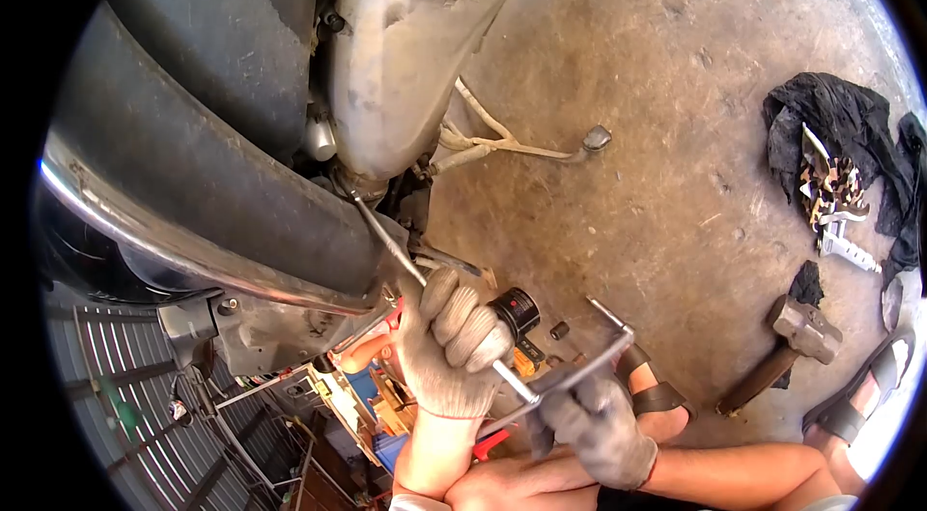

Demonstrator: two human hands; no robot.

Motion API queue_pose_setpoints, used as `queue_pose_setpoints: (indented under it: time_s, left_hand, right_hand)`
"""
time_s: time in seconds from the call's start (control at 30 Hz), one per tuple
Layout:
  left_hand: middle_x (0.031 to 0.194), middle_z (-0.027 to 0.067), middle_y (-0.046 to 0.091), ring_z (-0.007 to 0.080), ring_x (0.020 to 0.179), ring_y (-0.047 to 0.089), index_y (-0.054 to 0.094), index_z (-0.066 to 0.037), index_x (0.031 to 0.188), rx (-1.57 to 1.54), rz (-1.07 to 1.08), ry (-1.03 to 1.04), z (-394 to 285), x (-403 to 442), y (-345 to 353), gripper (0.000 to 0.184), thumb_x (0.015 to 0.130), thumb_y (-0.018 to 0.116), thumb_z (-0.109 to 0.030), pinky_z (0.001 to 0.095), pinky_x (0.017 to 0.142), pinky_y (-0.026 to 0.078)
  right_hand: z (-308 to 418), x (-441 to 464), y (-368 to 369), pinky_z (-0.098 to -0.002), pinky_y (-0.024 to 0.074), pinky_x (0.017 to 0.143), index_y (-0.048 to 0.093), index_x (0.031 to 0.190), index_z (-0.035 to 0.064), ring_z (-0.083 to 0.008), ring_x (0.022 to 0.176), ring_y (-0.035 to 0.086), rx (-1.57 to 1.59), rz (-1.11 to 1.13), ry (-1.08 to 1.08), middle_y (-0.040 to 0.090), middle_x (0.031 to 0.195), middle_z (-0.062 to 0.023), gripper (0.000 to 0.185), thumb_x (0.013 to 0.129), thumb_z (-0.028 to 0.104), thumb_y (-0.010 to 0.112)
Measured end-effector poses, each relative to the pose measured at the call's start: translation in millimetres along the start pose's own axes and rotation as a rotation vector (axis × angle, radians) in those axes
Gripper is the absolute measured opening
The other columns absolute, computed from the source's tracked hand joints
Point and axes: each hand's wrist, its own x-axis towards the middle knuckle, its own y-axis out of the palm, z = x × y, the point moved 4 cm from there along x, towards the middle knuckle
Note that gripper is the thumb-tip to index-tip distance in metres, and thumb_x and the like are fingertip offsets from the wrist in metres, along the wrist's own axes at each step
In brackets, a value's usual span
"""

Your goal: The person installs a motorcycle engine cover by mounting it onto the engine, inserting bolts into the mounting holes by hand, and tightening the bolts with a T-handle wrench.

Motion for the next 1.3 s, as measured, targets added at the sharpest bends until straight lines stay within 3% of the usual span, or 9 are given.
queue_pose_setpoints:
  time_s: [0.07,0.27,0.4,0.73,0.8,0.93,1.13,1.2,1.3]
  left_hand:
    - [0.061,-0.0048,0.028,0.0095,0.048,0.027,0.036,-0.017,0.075,0.066,-0.066,0.019,1,5,-8,0.045,0.107,0.04,-0.048,0.0279,0.05,0.028]
    - [0.057,-0.0067,0.026,0.0071,0.045,0.025,0.04,-0.019,0.075,0.097,-0.095,0.027,1,7,-1,0.043,0.107,0.04,-0.047,0.0252,0.047,0.024]
    - [0.062,-0.0049,0.028,0.0098,0.049,0.028,0.036,-0.018,0.073,0.028,-0.045,0.0,0,6,-4,0.046,0.106,0.041,-0.048,0.0289,0.051,0.029]
    - [0.059,-0.005,0.026,0.0093,0.046,0.025,0.038,-0.017,0.075,0.048,-0.054,0.009,-6,10,-1,0.044,0.108,0.039,-0.047,0.0272,0.048,0.026]
    - [0.059,-0.005,0.026,0.0092,0.046,0.025,0.038,-0.017,0.075,0.081,-0.102,0.043,-7,9,-4,0.044,0.108,0.038,-0.046,0.0271,0.047,0.026]
    - [0.06,-0.005,0.026,0.0089,0.046,0.025,0.039,-0.017,0.075,0.081,-0.017,0.003,-7,11,-2,0.043,0.108,0.038,-0.045,0.0271,0.047,0.026]
    - [0.06,-0.0045,0.026,0.0096,0.048,0.026,0.039,-0.016,0.075,0.065,-0.061,0.032,-10,16,-1,0.044,0.108,0.039,-0.045,0.0277,0.05,0.027]
    - [0.06,-0.0045,0.026,0.0097,0.048,0.026,0.039,-0.016,0.074,0.072,-0.062,0.027,-12,13,-2,0.044,0.108,0.039,-0.045,0.0279,0.049,0.027]
    - [0.06,-0.0046,0.025,0.0094,0.048,0.026,0.039,-0.016,0.074,0.081,-0.052,0.026,-11,15,-4,0.044,0.108,0.039,-0.045,0.0277,0.049,0.027]
  right_hand:
    - [-33,-8,4,-0.03,0.0446,0.052,0.064,0.083,0.0019,-0.0169,0.053,0.055,0.641,-0.088,0.752,0.062,0.067,-0.0073,0.044,0.102,0.04,0.053]
    - [-29,-9,0,-0.0319,0.0411,0.047,0.062,0.084,0.0024,-0.0192,0.051,0.054,0.765,0.149,0.861,0.056,0.061,-0.0061,0.041,0.102,0.039,0.055]
    - [37,-3,-19,-0.0413,0.05,0.059,0.061,0.102,-0.0002,-0.0318,0.065,0.063,-0.855,0.033,-0.271,0.064,0.078,-0.0127,0.028,0.079,0.008,0.074]
    - [-16,0,-13,-0.0294,0.0488,0.053,0.06,0.095,0.0026,-0.0231,0.061,0.063,0.251,0.375,0.535,0.06,0.063,-0.009,0.017,0.085,0.011,0.072]
    - [39,0,-17,-0.0343,0.0524,0.055,0.061,0.097,0.0013,-0.0277,0.059,0.065,-0.721,0.015,-0.177,0.061,0.062,-0.0113,0.021,0.083,0.011,0.073]
    - [37,2,-9,-0.0388,0.0549,0.058,0.062,0.1,0.0005,-0.0288,0.066,0.068,-0.685,0.008,-0.286,0.066,0.07,-0.0145,0.022,0.083,0.009,0.072]
    - [-21,-4,-8,-0.0336,0.0487,0.054,0.06,0.086,0.0014,-0.0221,0.057,0.062,0.459,0.198,0.755,0.06,0.064,-0.0082,0.032,0.101,0.029,0.055]
    - [31,-2,-17,-0.038,0.0508,0.055,0.061,0.087,0.0004,-0.0281,0.056,0.063,-0.761,0.025,-0.127,0.063,0.069,-0.0119,0.02,0.089,0.018,0.068]
    - [41,3,-10,-0.0401,0.0525,0.058,0.062,0.084,-0.0005,-0.0321,0.063,0.066,-0.778,0.013,-0.22,0.064,0.073,-0.0152,0.016,0.083,0.011,0.072]
